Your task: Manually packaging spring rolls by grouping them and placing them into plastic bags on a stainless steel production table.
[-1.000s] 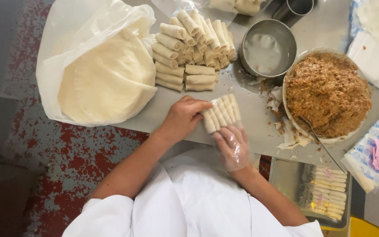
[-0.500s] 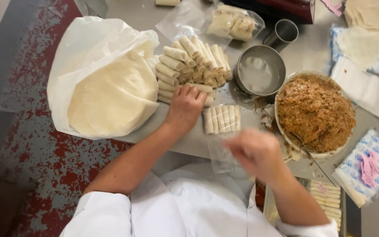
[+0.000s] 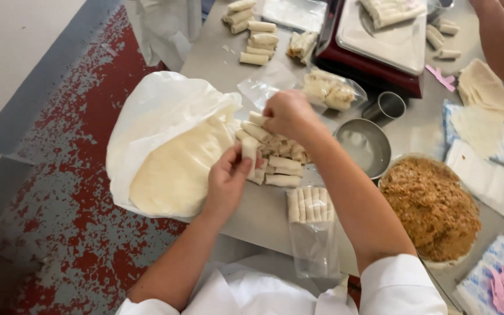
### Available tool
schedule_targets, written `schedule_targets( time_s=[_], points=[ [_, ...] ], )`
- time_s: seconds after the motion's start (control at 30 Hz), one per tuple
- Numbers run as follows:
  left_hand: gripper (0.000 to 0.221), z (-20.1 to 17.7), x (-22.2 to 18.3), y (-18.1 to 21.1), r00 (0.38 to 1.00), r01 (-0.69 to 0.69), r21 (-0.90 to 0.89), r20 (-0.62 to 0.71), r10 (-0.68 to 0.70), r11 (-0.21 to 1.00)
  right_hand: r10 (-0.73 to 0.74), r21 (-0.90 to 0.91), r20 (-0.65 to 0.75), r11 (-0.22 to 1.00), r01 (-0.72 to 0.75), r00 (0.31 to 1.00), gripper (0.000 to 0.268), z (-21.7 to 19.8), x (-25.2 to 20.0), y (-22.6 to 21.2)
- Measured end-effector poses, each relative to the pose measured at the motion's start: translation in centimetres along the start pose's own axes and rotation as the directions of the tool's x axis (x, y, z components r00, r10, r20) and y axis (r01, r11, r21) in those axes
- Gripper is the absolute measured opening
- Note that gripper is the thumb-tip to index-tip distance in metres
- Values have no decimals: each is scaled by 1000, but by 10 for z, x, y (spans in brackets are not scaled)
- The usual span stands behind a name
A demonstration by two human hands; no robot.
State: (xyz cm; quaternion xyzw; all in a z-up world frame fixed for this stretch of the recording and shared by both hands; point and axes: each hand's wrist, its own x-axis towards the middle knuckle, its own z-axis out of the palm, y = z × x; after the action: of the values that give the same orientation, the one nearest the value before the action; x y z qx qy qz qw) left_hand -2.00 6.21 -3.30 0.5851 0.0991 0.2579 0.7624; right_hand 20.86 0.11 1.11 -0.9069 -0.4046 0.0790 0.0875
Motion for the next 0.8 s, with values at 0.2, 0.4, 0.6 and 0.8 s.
schedule_targets(
  time_s=[0.2,0.4,0.6,0.8],
  points=[
    [44,1,30,-31,975,171,-541,-25,-219,823,101,662,-154,749,27,983,29,-37,-81,-1],
    [44,21,25,-21,978,159,-576,-19,-208,802,268,911,-270,383,155,925,41,8,-118,-22],
    [43,25,25,-31,978,154,-561,-30,-206,813,295,921,-230,375,109,927,39,9,-125,-44],
    [41,20,26,-5,983,85,-564,-89,-163,822,148,527,-494,834,160,857,10,-3,-88,4]
  ],
)
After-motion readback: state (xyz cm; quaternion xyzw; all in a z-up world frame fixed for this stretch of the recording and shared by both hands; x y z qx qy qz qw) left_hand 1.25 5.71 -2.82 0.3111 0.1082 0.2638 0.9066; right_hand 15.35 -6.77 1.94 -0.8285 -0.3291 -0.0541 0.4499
